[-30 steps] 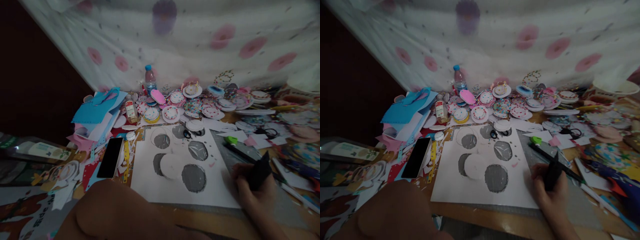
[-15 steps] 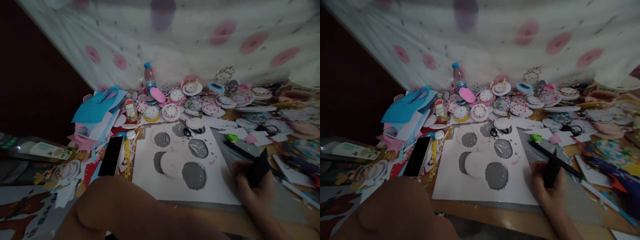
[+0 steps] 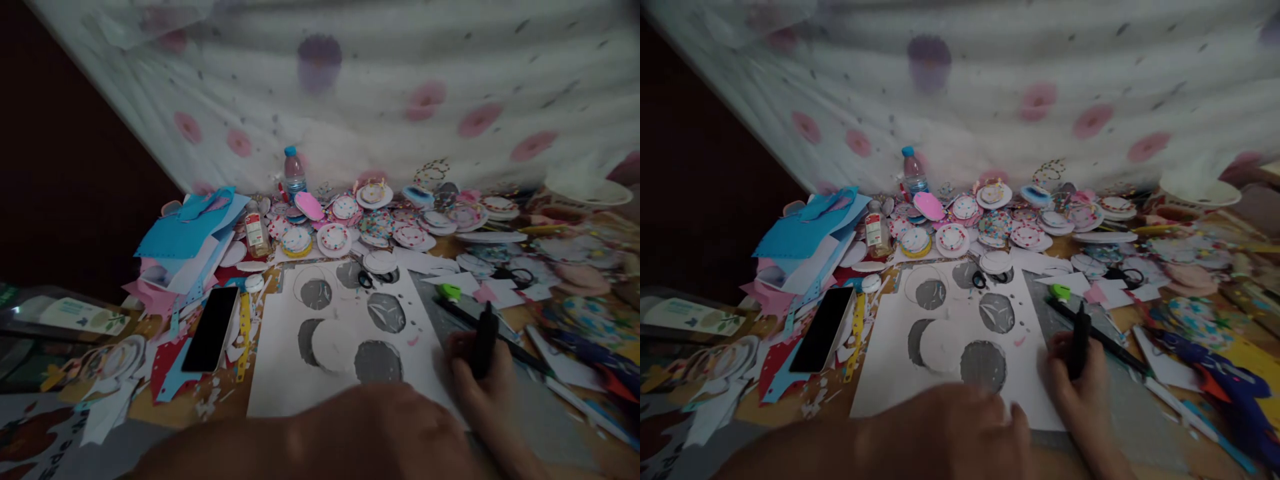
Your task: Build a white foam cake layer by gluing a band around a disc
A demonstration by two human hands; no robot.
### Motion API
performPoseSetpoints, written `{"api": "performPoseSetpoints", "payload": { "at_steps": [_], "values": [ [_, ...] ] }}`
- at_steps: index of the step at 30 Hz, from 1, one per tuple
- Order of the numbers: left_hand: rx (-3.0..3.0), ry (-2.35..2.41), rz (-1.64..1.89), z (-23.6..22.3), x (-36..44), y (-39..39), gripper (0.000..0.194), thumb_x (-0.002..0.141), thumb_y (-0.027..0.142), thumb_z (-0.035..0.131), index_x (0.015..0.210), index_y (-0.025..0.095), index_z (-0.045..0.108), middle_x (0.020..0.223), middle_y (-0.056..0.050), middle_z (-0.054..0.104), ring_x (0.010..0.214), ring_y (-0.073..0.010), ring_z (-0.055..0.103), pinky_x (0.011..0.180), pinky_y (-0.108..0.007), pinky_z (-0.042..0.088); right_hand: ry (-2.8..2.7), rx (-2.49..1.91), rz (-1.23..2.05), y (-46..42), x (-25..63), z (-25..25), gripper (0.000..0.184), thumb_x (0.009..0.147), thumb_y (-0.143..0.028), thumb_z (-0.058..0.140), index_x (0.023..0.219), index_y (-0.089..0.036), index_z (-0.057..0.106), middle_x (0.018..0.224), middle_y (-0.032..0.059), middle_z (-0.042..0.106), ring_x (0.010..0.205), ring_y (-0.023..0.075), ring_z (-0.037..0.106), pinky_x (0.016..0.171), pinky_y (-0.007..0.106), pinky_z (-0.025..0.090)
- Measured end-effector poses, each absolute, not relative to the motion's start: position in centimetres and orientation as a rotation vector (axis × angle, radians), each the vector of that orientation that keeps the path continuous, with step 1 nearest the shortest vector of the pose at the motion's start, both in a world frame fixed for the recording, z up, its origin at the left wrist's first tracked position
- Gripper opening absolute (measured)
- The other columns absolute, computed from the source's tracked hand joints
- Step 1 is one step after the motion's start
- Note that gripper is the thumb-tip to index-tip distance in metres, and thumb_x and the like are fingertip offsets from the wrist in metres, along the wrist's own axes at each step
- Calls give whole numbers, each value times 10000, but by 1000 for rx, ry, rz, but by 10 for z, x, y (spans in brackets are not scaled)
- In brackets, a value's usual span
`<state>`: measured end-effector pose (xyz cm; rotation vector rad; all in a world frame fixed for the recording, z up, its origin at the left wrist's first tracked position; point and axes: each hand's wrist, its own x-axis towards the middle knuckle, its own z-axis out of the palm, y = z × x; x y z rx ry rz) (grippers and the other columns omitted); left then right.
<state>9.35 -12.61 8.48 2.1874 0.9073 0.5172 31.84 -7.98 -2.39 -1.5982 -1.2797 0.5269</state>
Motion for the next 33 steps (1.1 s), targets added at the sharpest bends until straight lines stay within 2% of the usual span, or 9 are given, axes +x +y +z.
{"api": "performPoseSetpoints", "payload": {
  "at_steps": [2, 4, 7, 10, 15, 22, 28, 30, 33],
  "values": [
    [2328, 811, 530, 76, 70, -99, 321, 898, 205, 487, 1201, 245, 587, 1180, -106, 641, 1029, -261, 622, 881, -394, 514, -1269, -1587, 513, -76, 318, -23, 225, 700, -240, 535, 919, -248, 483, 799, 27, 562, 695, 223, 555, 654, 374, 473],
    [2352, 1134, 778, 64, 42, -79, 364, 913, 109, 389, 1223, 194, 561, 1157, -134, 635, 1070, -241, 609, 892, -373, 509, -1291, -1590, 480, -73, 319, -26, 254, 724, -264, 540, 968, -249, 470, 828, 34, 572, 717, 234, 566, 679, 393, 481],
    [1847, 1654, 1153, 42, 5, -57, 190, 884, 219, 516, 1044, 208, 618, 961, -68, 652, 813, -169, 645, 718, -289, 541, -1430, -1637, 381, -68, 321, -33, 398, 771, -335, 547, 1137, -216, 448, 952, 87, 589, 836, 279, 583, 738, 442, 487],
    [1528, 1759, 1298, 21, -12, -33, 286, 809, 312, 625, 1060, 179, 601, 924, -65, 650, 664, -143, 619, 586, -259, 518, -1584, -1680, 249, -63, 322, -38, 509, 799, -359, 518, 1254, -153, 421, 1069, 157, 569, 963, 330, 567, 807, 496, 477],
    [1454, 1640, 1318, 11, -11, -2, 172, 766, 312, 643, 803, 147, 674, 666, -29, 655, 591, -150, 606, 570, -260, 498, -1744, -1592, 18, -60, 322, -34, 442, 834, -355, 485, 1214, -129, 480, 1104, 185, 561, 1033, 353, 527, 872, 535, 443],
    [1214, 1575, 1563, 61, -28, -29, 221, 817, 344, 623, 933, 166, 686, 718, -1, 649, 633, -96, 568, 603, -191, 481, -1681, -1405, -135, -67, 319, -20, 227, 828, -242, 509, 1041, -169, 541, 1055, 150, 597, 988, 320, 562, 838, 508, 446],
    [439, 1195, 1604, 62, -39, -92, 219, 671, 177, 775, 859, 94, 700, 586, 33, 540, 506, -40, 483, 450, -101, 428, -2037, -1061, 338, -94, 299, 81, 224, 837, -108, 398, 797, -254, 563, 671, 14, 618, 586, 176, 585, 517, 290, 442],
    [283, 993, 1591, 55, -36, -110, 155, 725, 99, 704, 877, 76, 681, 564, 49, 489, 452, -16, 444, 401, -77, 390, -2143, -911, 579, -99, 285, 127, 261, 871, -134, 376, 788, -266, 585, 640, 7, 635, 525, 160, 574, 466, 280, 412],
    [117, 818, 1595, 49, -28, -127, 161, 852, 26, 499, 872, 47, 657, 560, 43, 461, 427, -6, 448, 397, -65, 395, -2330, -703, 787, -101, 263, 166, 248, 855, -244, 569, 612, -289, 589, 483, -35, 588, 420, 123, 493, 403, 272, 327]
  ]
}}
